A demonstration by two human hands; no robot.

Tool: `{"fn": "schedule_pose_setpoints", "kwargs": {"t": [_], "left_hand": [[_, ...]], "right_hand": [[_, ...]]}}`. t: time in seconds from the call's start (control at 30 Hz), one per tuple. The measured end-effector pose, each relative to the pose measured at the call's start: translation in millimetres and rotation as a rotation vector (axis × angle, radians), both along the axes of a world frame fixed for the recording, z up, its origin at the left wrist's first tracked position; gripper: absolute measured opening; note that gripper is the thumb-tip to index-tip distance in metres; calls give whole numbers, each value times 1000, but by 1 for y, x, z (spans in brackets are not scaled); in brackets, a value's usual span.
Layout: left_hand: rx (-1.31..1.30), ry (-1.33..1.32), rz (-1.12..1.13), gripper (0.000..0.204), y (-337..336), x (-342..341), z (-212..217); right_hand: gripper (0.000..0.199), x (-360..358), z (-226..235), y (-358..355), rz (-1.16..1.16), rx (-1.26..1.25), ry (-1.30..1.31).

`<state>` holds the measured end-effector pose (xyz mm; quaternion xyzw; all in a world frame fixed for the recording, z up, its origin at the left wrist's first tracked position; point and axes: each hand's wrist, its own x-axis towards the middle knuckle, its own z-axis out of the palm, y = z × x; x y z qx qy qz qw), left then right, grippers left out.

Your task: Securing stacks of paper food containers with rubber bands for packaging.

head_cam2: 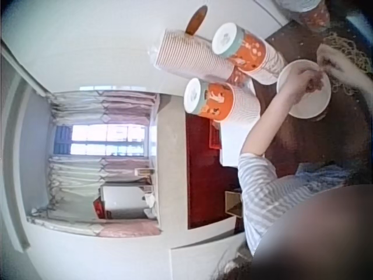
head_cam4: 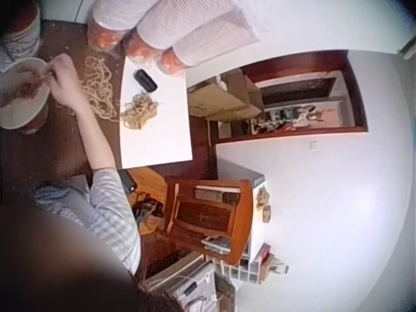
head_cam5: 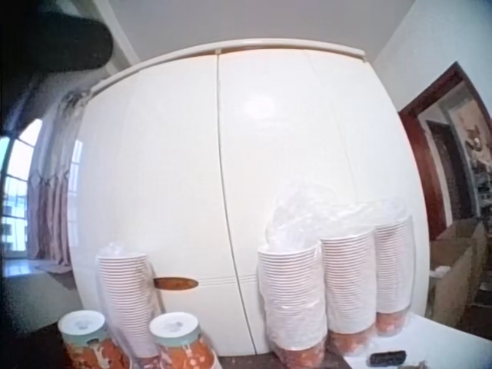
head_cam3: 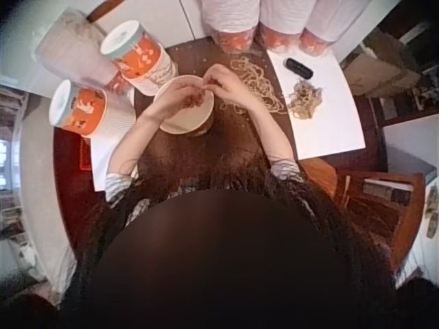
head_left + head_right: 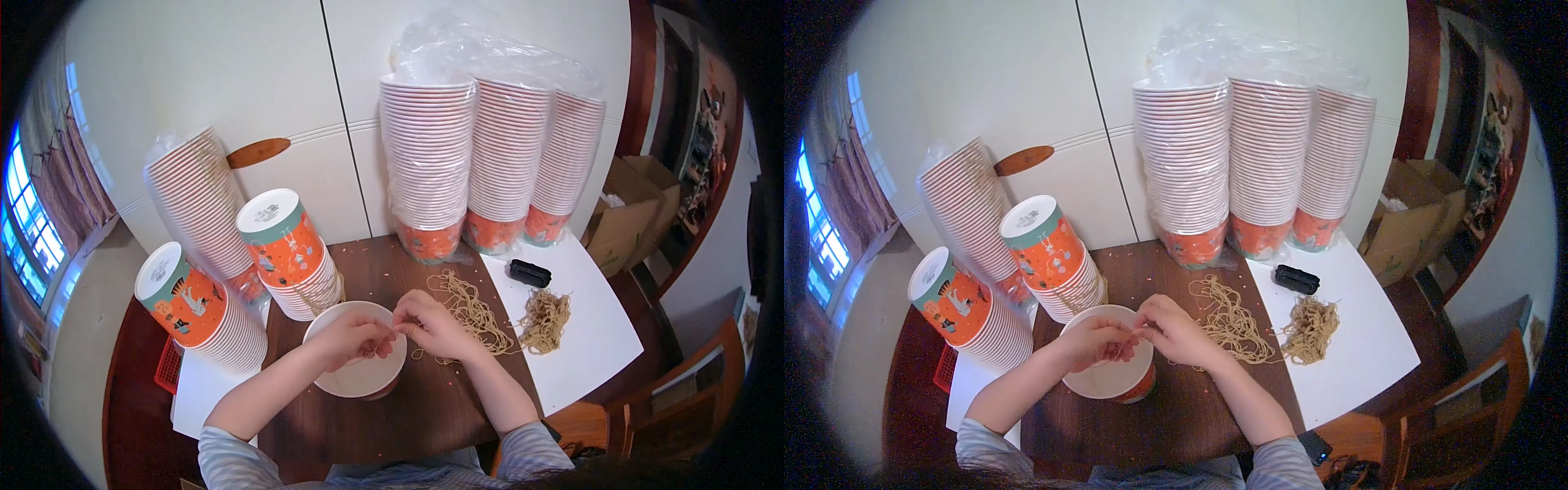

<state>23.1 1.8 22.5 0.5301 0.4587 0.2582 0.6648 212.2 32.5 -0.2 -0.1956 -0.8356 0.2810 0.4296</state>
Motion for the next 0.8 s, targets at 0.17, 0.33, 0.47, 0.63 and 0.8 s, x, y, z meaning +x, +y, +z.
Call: {"fn": "schedule_pose_setpoints", "kwargs": {"t": [0.17, 0.33, 0.47, 0.63, 0.8], "left_hand": [[-309, -94, 143, 16, -9, 0, 3], [-326, -160, 147, 15, -11, -6, -4], [-286, -116, 111, 14, -12, -9, -5], [-317, -132, 161, 9, -14, -14, -8], [-295, -125, 144, 7, -17, -16, -7]], "right_hand": [[11, -3, 8, -11, -30, 100, -49], [11, -6, 9, -13, -48, 205, -77], [13, -10, 4, -15, -134, 394, -134], [12, -13, 6, -19, -153, 556, -199], [7, -15, 4, -26, -192, 664, -232]]}}
